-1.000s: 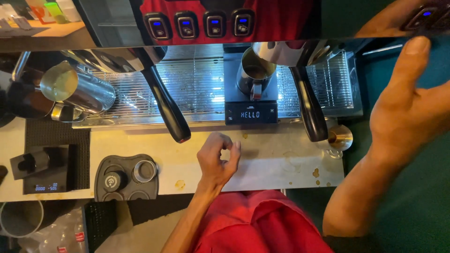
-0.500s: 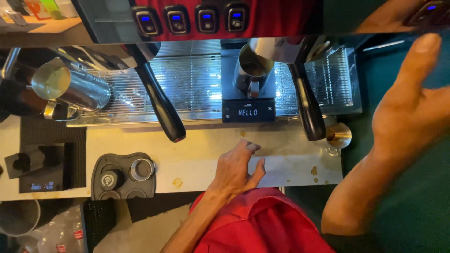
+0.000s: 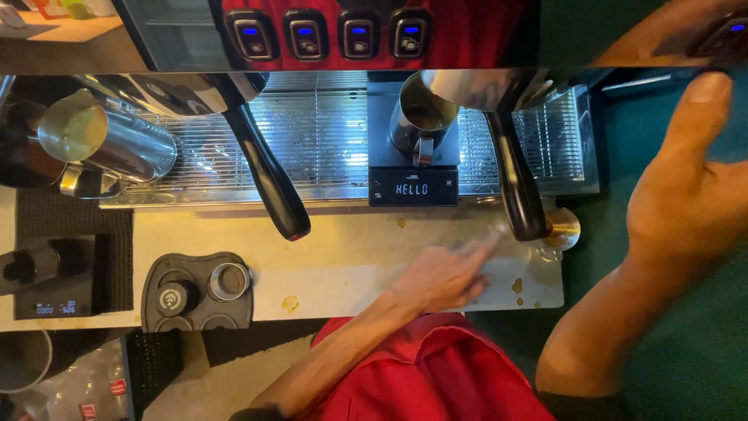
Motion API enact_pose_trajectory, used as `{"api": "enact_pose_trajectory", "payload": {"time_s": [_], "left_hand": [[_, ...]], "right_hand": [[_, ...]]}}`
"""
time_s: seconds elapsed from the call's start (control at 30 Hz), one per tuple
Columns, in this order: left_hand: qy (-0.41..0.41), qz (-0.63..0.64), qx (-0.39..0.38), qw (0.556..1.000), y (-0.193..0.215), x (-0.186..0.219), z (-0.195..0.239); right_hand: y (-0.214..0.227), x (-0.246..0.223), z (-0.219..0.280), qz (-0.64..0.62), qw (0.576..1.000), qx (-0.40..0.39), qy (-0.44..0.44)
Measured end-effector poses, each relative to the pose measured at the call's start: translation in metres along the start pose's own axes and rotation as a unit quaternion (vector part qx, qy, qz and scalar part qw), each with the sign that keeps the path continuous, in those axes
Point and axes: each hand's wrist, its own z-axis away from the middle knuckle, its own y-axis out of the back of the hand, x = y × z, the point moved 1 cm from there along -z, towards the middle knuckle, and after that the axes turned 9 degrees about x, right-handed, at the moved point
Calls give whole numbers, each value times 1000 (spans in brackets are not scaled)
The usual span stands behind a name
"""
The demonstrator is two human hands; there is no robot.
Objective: Preparing espresso shots by grinding beans, weighing grounds, tamping, and operating an espresso machine.
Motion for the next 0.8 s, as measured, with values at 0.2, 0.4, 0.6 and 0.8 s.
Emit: {"api": "enact_pose_trajectory", "payload": {"time_s": [0.2,0.4,0.6,0.8], "left_hand": [[-132,144,-22,980,-15,21,12],[-2,225,2,974,-13,8,28],[-3,160,25,987,5,14,26],[4,143,37,989,8,12,25]], "right_hand": [[-7,21,21,42,993,-60,-94],[-9,10,19,48,982,-95,-156],[-13,13,20,37,991,-71,-111],[-16,48,37,35,996,-73,-27]]}}
